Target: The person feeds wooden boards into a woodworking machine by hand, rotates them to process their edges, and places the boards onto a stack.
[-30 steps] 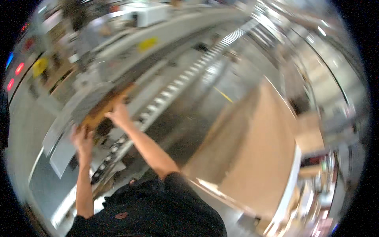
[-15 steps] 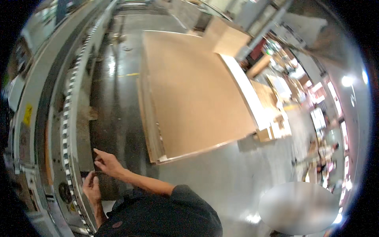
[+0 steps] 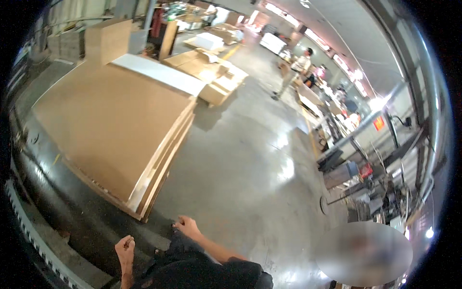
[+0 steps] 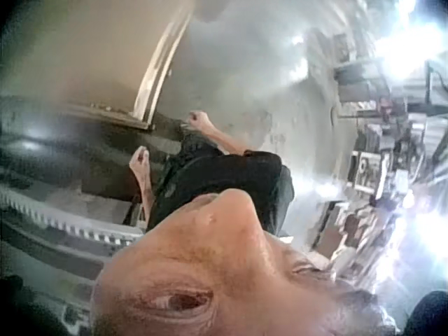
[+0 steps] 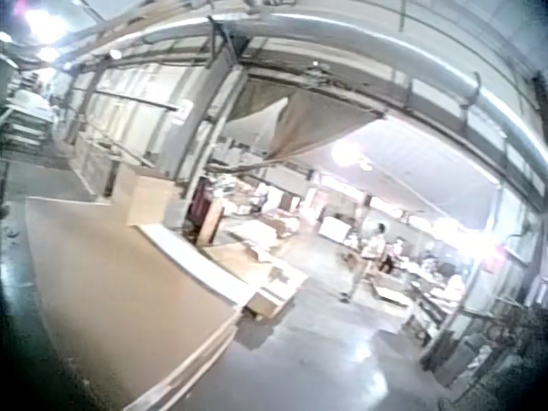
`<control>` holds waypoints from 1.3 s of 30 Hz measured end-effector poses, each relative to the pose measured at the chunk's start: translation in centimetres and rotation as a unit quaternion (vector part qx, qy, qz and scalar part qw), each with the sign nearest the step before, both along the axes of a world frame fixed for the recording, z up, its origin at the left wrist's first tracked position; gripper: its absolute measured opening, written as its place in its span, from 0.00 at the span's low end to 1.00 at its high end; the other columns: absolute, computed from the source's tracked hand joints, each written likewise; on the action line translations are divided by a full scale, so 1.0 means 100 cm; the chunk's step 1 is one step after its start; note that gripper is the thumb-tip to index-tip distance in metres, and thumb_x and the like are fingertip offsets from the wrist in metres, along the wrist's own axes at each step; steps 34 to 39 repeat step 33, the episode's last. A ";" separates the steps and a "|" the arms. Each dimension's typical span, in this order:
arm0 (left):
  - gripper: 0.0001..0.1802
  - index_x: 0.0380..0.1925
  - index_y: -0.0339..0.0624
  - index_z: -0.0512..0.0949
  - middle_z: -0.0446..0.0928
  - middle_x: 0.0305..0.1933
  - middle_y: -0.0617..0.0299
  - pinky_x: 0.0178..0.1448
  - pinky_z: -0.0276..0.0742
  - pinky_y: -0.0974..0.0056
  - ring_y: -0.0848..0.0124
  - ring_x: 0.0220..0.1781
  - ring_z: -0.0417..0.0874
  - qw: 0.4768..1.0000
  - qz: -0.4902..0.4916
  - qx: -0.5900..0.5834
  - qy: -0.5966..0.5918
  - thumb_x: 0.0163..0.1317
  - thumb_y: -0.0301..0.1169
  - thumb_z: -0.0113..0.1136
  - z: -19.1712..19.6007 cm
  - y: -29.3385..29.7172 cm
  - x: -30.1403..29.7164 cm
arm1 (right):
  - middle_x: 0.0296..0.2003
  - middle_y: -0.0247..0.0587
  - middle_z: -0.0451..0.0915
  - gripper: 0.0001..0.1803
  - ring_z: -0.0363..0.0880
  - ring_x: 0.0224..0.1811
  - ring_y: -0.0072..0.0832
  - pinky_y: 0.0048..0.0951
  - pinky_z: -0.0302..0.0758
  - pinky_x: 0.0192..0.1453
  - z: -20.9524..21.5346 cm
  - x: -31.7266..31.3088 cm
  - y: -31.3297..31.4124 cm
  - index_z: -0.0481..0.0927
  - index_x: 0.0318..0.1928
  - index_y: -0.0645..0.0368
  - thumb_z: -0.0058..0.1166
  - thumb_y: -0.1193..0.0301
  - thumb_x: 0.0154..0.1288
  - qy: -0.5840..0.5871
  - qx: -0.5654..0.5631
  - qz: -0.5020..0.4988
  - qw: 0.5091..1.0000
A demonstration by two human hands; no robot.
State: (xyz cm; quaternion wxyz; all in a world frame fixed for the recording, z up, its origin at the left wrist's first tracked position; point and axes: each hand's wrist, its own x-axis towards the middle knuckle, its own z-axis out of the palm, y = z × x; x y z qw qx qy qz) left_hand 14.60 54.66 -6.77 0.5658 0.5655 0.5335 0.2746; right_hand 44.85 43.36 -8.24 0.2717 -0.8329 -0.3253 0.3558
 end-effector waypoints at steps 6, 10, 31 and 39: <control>0.15 0.44 0.25 0.81 0.85 0.39 0.54 0.47 0.79 0.69 0.73 0.39 0.84 0.993 -0.119 0.004 0.005 0.57 0.21 0.64 -0.008 0.004 0.076 | 0.42 0.53 0.86 0.29 0.85 0.46 0.40 0.37 0.79 0.52 -0.044 0.025 -0.072 0.76 0.58 0.68 0.61 0.63 0.60 0.057 0.025 -0.061 0.996; 0.14 0.42 0.25 0.81 0.84 0.34 0.57 0.43 0.78 0.70 0.76 0.36 0.82 0.986 -0.163 0.014 0.014 0.56 0.23 0.64 -0.022 0.011 0.150 | 0.43 0.51 0.85 0.28 0.85 0.46 0.39 0.36 0.78 0.53 -0.059 0.074 -0.075 0.75 0.60 0.66 0.60 0.63 0.62 0.058 0.026 -0.025 0.998; 0.21 0.44 0.26 0.82 0.86 0.36 0.50 0.46 0.82 0.67 0.69 0.38 0.87 0.908 -0.409 0.069 0.050 0.53 0.30 0.64 -0.045 0.052 0.645 | 0.36 0.55 0.84 0.29 0.84 0.39 0.43 0.39 0.78 0.48 -0.047 0.530 -0.024 0.75 0.60 0.66 0.59 0.62 0.62 0.020 0.121 -0.120 0.985; 0.20 0.44 0.29 0.83 0.86 0.36 0.49 0.48 0.82 0.66 0.66 0.38 0.88 0.906 -0.418 0.040 0.056 0.53 0.30 0.64 -0.057 0.065 0.687 | 0.39 0.57 0.84 0.31 0.85 0.43 0.42 0.38 0.78 0.51 -0.051 0.562 -0.017 0.74 0.62 0.64 0.60 0.60 0.62 0.026 0.085 -0.097 0.991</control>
